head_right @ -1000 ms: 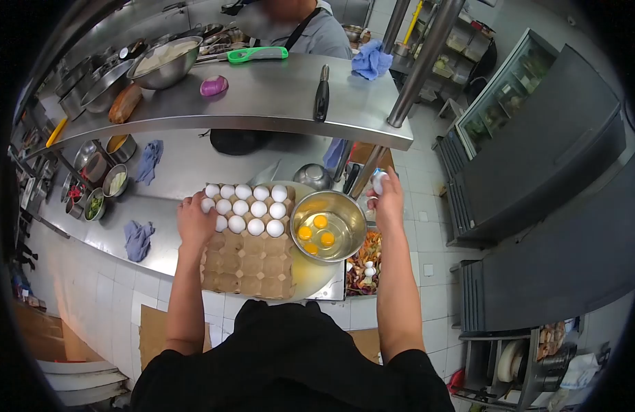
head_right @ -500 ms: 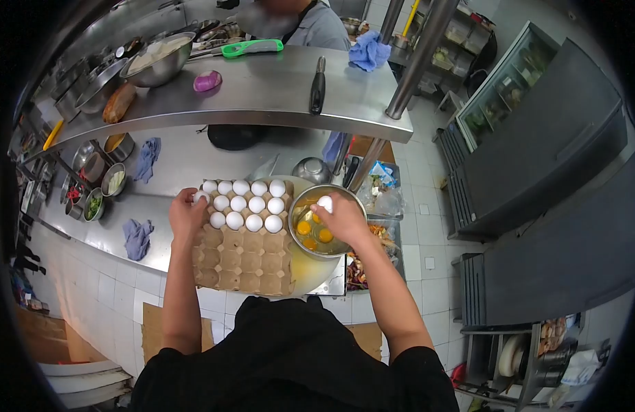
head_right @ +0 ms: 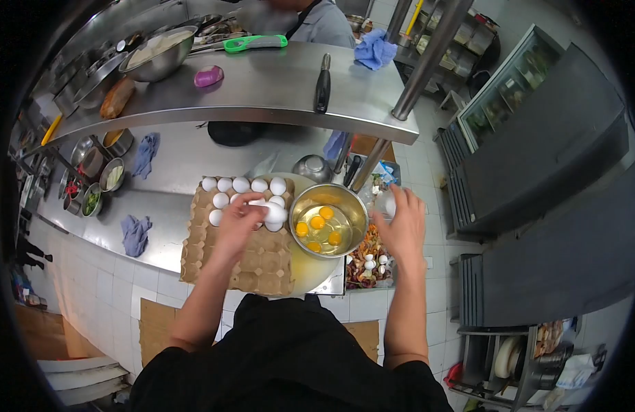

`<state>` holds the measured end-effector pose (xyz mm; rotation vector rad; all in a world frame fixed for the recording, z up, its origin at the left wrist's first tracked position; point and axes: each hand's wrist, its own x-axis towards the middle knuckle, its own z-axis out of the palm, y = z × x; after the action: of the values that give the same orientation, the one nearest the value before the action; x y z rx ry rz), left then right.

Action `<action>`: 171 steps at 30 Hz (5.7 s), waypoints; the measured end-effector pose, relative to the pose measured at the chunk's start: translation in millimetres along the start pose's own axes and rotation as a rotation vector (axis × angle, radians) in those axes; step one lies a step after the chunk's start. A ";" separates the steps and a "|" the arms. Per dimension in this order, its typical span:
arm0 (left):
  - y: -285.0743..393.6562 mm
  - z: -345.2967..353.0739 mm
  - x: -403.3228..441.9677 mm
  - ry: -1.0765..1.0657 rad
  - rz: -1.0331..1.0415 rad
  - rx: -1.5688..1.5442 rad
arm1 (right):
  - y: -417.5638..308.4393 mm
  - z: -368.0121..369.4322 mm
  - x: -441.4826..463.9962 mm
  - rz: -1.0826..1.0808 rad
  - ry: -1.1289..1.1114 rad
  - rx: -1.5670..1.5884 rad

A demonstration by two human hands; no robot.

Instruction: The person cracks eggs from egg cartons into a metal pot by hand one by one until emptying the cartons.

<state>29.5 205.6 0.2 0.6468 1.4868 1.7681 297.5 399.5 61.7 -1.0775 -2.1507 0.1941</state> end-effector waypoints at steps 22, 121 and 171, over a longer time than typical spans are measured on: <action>3.6 -106.1 81.9 0.565 0.227 1.377 | 48.2 84.0 50.7 0.645 -0.181 1.199; 4.4 -48.0 37.1 0.415 0.542 1.444 | 20.8 67.1 55.6 0.713 0.178 1.041; 8.5 52.2 -31.1 -0.169 0.070 0.150 | -20.8 28.1 -24.2 0.284 -0.399 0.941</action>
<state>86.6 212.4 21.6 0.9110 1.5047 1.6201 275.4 372.9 37.0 -0.7822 -1.8234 1.4836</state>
